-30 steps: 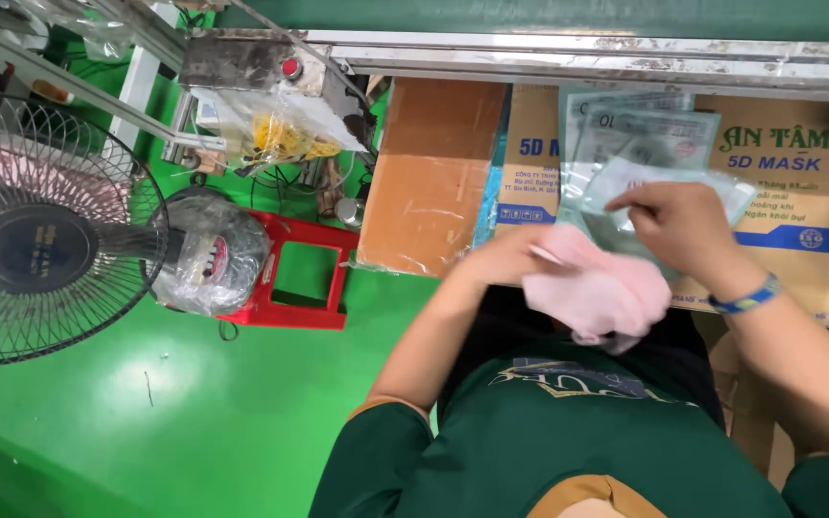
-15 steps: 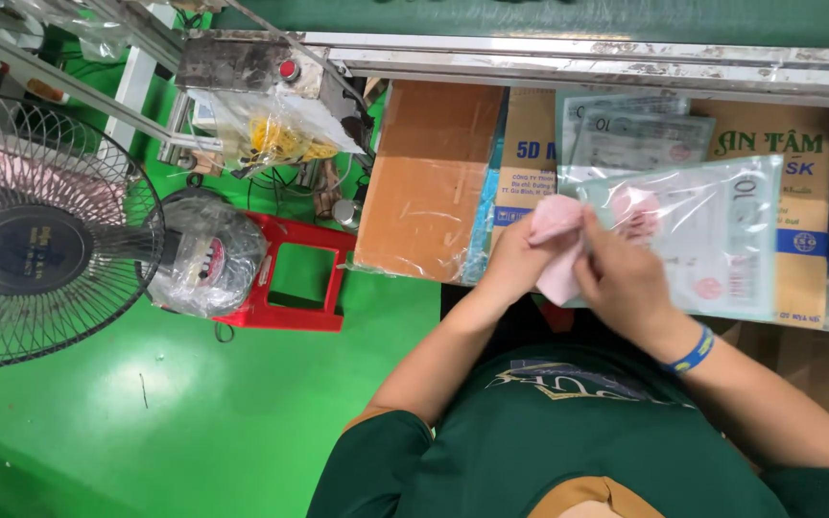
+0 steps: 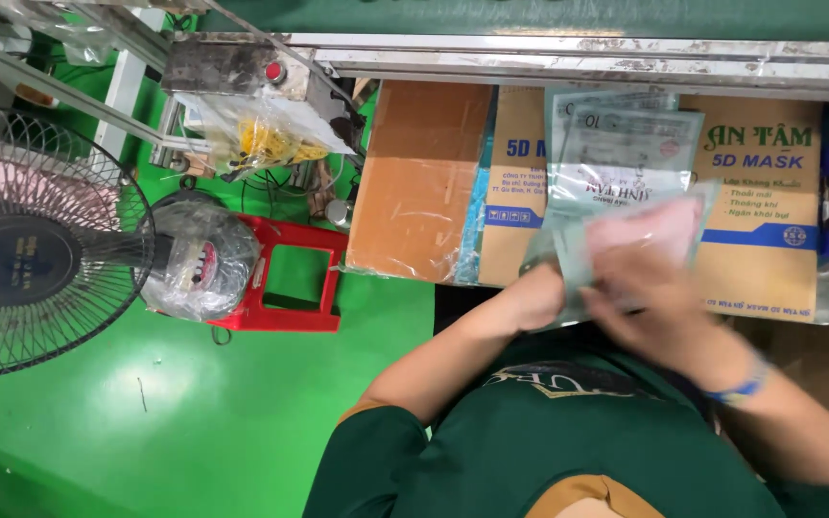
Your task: The person picks up pink masks from a conveyor belt, places them into plastic bags, and stacks the bags near a box.
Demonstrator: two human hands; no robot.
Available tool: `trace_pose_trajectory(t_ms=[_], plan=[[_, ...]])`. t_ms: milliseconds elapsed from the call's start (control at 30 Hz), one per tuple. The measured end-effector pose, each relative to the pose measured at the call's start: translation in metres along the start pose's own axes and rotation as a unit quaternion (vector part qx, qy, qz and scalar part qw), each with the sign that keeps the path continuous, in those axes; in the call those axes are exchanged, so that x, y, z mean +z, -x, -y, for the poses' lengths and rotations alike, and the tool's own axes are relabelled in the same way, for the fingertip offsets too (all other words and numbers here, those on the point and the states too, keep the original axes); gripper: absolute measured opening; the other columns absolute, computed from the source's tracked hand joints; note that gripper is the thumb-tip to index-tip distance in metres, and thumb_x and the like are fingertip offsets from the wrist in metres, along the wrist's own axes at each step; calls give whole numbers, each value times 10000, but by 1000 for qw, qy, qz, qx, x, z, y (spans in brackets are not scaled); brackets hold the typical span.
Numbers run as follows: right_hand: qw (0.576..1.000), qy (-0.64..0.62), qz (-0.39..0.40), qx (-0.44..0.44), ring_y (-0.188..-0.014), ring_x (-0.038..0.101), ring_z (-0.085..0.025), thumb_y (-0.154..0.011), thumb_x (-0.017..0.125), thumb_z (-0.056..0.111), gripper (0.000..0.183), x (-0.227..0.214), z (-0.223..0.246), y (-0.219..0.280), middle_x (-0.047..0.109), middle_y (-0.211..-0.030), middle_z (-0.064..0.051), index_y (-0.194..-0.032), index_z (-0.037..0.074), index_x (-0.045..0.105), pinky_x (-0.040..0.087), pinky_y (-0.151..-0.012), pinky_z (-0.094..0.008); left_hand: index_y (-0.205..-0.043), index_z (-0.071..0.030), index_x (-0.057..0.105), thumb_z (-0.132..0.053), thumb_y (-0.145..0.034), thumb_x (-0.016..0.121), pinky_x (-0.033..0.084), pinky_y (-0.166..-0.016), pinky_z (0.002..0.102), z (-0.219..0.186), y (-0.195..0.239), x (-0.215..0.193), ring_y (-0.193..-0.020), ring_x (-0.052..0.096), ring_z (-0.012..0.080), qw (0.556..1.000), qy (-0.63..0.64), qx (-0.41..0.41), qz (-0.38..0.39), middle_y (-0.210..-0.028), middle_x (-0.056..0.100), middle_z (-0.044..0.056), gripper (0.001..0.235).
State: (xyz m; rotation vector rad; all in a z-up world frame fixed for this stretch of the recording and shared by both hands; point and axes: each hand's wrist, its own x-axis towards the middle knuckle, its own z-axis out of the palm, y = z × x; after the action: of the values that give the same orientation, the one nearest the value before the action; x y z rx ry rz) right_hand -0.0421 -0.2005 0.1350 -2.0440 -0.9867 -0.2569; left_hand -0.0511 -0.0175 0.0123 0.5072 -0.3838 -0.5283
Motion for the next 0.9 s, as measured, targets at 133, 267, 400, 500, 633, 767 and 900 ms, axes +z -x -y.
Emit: trace_pose_trajectory(t_ms=[133,267,400,500,633,767,900], plan=[[999,-15,37,29,-1034,657,-334,-730,788,176,680,-40,1,-33,665,-1220,-234,-1348,-20,583,540,-826,-378,-1465,-34,511,-269,-1049,608,486,-1097,396,-33,-8,65,-1319,600,272,855,-517,-38,-25,-1415,616,167,488],[943,-170,146,246,-802,699,-110,-854,772,88,270,-19,-68,13,766,-956,-65,-1121,47,764,575,-700,-274,-1215,-73,680,-242,-1033,648,554,-885,414,-44,-6,82,-1060,705,338,663,-735,-64,-126,-1142,724,134,250],[918,-176,80,346,-708,520,-134,-921,765,76,185,-23,-54,11,680,-828,-118,-1091,8,786,426,-591,-304,-1232,-73,666,-192,-970,724,533,-883,419,-103,-11,135,-1034,657,323,587,-766,130,-226,-1101,686,110,294],[959,-176,65,213,-814,643,-86,-895,714,57,183,-21,-42,1,720,-922,-61,-1070,3,720,523,-668,-261,-1257,17,614,-193,-818,768,482,-924,465,-111,-18,131,-1086,567,358,610,-752,156,-197,-1157,628,175,510],[959,-160,75,223,-731,621,-109,-904,709,64,152,-16,-39,5,702,-858,-65,-1041,0,723,500,-587,-263,-1134,-129,697,-169,-884,745,434,-1007,441,-76,-9,80,-1190,575,295,624,-766,54,-146,-1150,675,69,258],[955,-188,53,225,-831,667,-127,-912,685,33,185,-25,-33,4,728,-954,-81,-1088,-11,721,532,-750,-253,-1126,-145,718,-196,-906,735,379,-1017,425,-90,-14,99,-1144,598,259,621,-772,40,-131,-1087,686,25,227],[955,-191,48,222,-873,685,-145,-893,683,7,212,-32,-35,8,746,-986,-87,-1097,-4,737,538,-784,-259,-1262,-68,640,-291,-860,787,364,-985,422,-102,-16,108,-1090,568,264,661,-736,48,-140,-1105,634,62,483]])
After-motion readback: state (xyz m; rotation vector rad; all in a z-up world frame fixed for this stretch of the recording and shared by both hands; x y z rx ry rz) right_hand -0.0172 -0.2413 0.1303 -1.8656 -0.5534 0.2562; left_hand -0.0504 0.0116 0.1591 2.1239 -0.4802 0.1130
